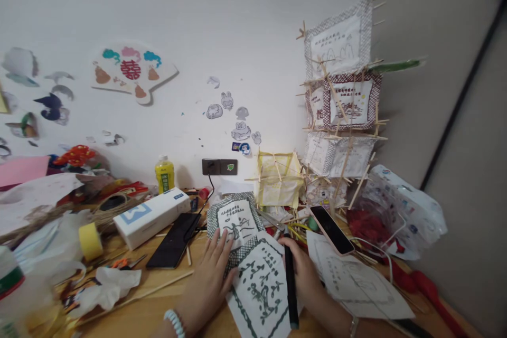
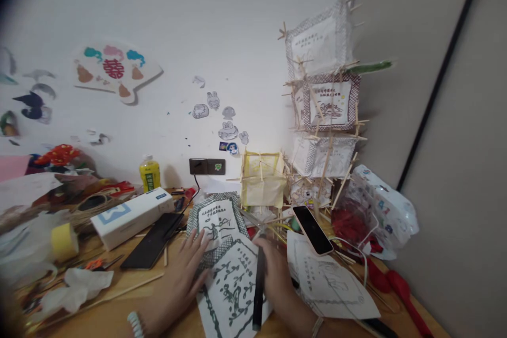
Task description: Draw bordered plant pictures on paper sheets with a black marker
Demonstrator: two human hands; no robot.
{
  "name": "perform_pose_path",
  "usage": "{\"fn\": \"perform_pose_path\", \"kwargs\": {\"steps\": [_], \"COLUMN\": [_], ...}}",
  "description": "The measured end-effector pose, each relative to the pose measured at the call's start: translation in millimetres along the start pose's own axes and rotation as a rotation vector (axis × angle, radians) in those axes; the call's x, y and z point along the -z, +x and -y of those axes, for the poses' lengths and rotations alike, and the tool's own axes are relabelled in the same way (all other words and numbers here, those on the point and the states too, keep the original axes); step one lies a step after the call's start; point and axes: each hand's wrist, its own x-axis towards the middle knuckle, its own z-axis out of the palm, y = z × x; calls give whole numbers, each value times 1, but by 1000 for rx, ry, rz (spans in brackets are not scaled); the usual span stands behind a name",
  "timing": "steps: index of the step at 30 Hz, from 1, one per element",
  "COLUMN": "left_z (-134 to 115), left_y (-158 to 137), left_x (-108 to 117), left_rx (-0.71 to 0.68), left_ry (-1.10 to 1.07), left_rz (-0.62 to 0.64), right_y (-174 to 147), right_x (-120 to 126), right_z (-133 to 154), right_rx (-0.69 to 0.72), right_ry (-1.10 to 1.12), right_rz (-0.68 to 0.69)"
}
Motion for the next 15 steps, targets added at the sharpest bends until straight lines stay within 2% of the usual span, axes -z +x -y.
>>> {"fn": "perform_pose_path", "kwargs": {"steps": [3,7,11,15], "left_z": [-4,-9,-17,-32], "left_y": [-3,0,9,16], "left_x": [0,9,24,34], "left_rx": [97,388,658,974], "left_ry": [-169,-505,-969,-1416], "left_rz": [48,145,112,75], "right_y": [2,3,6,10], "right_x": [1,5,11,14], "right_z": [10,24,37,40], "right_rx": [-51,-152,-262,-251], "right_ry": [146,312,418,458], "right_rz": [-50,-104,-165,-208]}}
